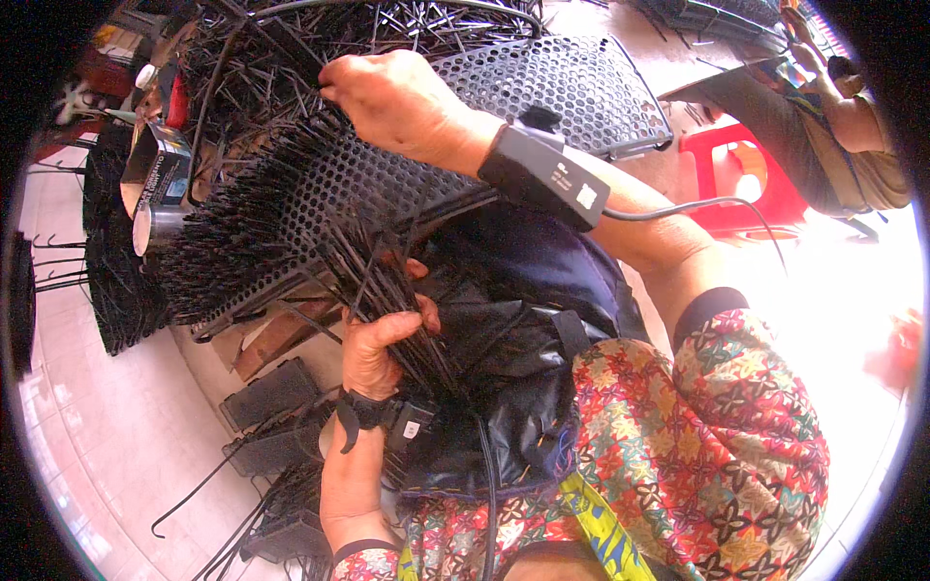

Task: The person inserts black plastic hanger hooks into the holes of a perforated plastic hanger base. They gather hooks from a pile, align them, and push them through the base one by one.

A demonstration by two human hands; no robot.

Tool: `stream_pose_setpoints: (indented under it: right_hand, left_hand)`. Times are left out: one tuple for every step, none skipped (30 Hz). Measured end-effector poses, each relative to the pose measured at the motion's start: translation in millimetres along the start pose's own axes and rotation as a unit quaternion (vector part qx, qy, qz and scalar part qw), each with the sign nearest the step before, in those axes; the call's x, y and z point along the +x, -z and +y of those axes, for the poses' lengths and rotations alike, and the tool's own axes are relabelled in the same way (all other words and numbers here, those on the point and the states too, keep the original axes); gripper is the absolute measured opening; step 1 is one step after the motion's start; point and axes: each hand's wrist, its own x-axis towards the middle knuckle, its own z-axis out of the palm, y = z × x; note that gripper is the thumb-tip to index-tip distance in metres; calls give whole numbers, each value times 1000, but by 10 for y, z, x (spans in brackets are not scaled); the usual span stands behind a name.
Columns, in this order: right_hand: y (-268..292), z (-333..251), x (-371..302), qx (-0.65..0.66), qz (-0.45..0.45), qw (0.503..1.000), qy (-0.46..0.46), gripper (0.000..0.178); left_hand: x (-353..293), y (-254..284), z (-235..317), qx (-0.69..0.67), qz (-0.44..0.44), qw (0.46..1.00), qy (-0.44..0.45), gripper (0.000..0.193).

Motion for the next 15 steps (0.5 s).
stream_pose_setpoints:
  right_hand:
    - [-27,-3,28,-45,-24,998,25,14]
    - [-49,-5,51,-51,-76,996,23,12]
    - [-59,-4,67,-58,-127,990,22,10]
    - [-77,2,95,-51,-136,988,57,12]
    - [-67,8,101,-59,-135,986,76,11]
    - [-51,26,115,-73,-153,982,80,11]
    - [-41,36,124,-82,-151,980,98,11]
    - [-43,44,140,-83,-169,979,74,11]
    - [-43,57,164,-69,-161,981,83,11]
    - [-41,72,196,-56,-152,982,93,11]
    - [-42,86,226,-60,-171,980,77,12]
    - [-54,95,271,-77,-188,977,66,13]
    - [-31,118,307,-82,-215,971,69,14]
    - [-16,127,331,-74,-201,973,80,14]
    - [9,132,356,-78,-194,974,86,15]
  left_hand:
    - [1,0,-5,-4,-1,1000,-1,59]
    - [7,6,-12,-5,-2,1000,3,59]
    - [18,11,-15,-9,-5,1000,6,60]
    - [25,19,-21,-11,-8,1000,7,60]
    - [32,19,-32,-20,-13,1000,0,60]
    - [37,20,-46,-29,-17,999,-7,61]
    - [42,22,-59,-36,-22,999,-13,61]
    - [46,23,-70,-39,-24,999,-17,62]
    - [50,25,-79,-37,-25,999,-19,62]
    - [58,19,-87,-33,-27,999,-19,62]
    - [68,21,-94,-28,-29,999,-19,61]
    - [81,9,-106,-29,-35,999,-21,61]
    - [89,-4,-121,-28,-36,999,-23,60]
    - [98,-15,-138,-27,-36,999,-25,60]
    - [105,-34,-151,-26,-35,999,-28,59]
